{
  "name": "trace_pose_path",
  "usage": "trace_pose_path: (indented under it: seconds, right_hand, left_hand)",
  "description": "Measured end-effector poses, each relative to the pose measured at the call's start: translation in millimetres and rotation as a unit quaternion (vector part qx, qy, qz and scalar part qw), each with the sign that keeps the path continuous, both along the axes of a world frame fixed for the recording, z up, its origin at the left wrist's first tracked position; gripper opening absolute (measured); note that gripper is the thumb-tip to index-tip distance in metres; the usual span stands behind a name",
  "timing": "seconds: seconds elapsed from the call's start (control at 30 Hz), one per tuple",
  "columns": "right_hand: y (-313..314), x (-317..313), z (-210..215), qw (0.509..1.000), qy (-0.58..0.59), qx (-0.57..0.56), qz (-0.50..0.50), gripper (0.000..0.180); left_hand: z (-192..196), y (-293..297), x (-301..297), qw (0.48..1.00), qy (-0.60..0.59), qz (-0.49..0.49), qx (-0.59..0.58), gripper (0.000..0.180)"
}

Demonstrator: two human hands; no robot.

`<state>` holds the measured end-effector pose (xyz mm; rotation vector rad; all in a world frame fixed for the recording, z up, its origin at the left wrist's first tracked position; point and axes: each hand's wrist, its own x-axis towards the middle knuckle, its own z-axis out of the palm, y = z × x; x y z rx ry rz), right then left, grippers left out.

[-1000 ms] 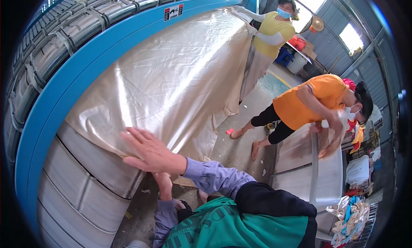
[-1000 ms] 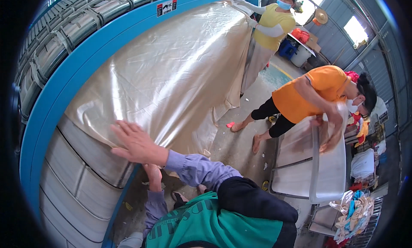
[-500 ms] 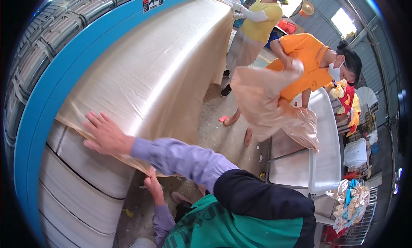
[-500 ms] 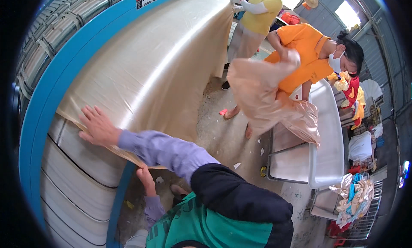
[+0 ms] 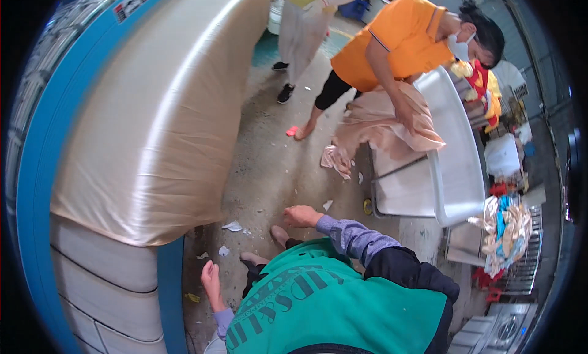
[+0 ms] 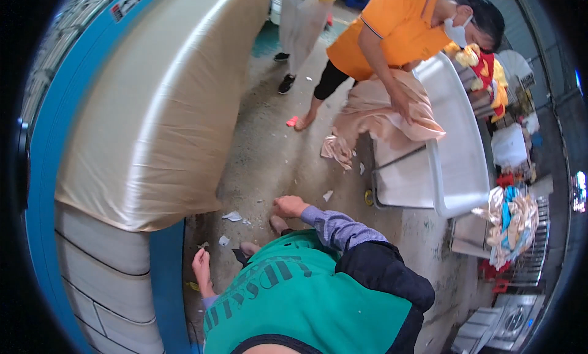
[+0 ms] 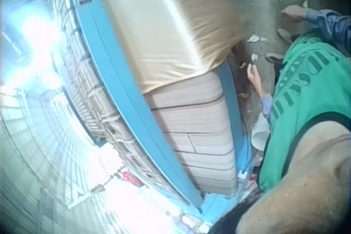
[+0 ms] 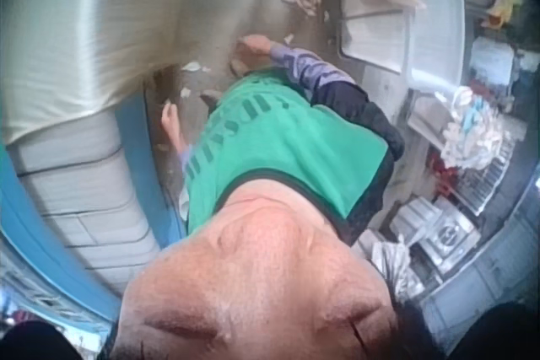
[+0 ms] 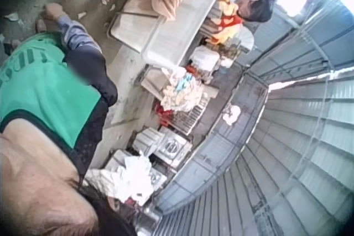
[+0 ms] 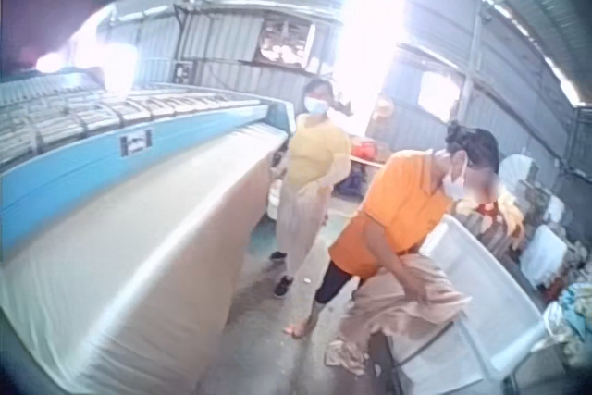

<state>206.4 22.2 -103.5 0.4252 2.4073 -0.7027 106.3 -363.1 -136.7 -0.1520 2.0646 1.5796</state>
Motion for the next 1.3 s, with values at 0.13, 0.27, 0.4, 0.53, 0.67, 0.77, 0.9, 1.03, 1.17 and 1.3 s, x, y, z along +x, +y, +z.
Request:
trace_pose_path:
  seconds: [0.13,0.27,0.4,0.53,0.67,0.77,0.9,1.03,1.17,1.3]
  right_hand:
    - [40,57,-29,0.996,-0.012,0.019,-0.092,0.041]
    - [57,74,-31,0.985,0.06,-0.024,-0.162,0.035]
    - [70,76,-25,0.981,0.071,-0.036,-0.177,0.039]
    - [82,82,-25,0.968,0.114,-0.062,-0.213,0.042]
    - [95,89,-29,0.962,0.112,-0.07,-0.241,0.043]
    - [106,94,-29,0.971,0.112,-0.035,-0.208,0.043]
    - [121,106,-27,0.96,0.127,-0.062,-0.241,0.043]
    - [137,125,-41,0.943,0.146,-0.057,-0.294,0.041]
    - [162,159,-81,0.905,0.163,0.018,-0.393,0.039]
    - [191,215,-107,0.735,0.242,-0.108,-0.624,0.042]
  left_hand:
    - [13,4,8,0.994,0.015,-0.08,-0.066,0.038]
    - [42,37,-14,0.985,0.085,-0.12,-0.091,0.036]
    - [69,75,-26,0.982,0.119,-0.129,-0.073,0.035]
    - [88,106,-16,0.976,0.128,-0.163,-0.067,0.035]
    - [98,122,2,0.963,0.131,-0.206,-0.116,0.036]
    - [103,126,14,0.953,0.133,-0.227,-0.149,0.036]
    - [108,129,21,0.948,0.144,-0.233,-0.16,0.036]
    - [111,135,22,0.947,0.16,-0.231,-0.154,0.037]
    - [108,141,23,0.949,0.157,-0.229,-0.149,0.037]
    - [103,144,23,0.948,0.135,-0.251,-0.139,0.038]
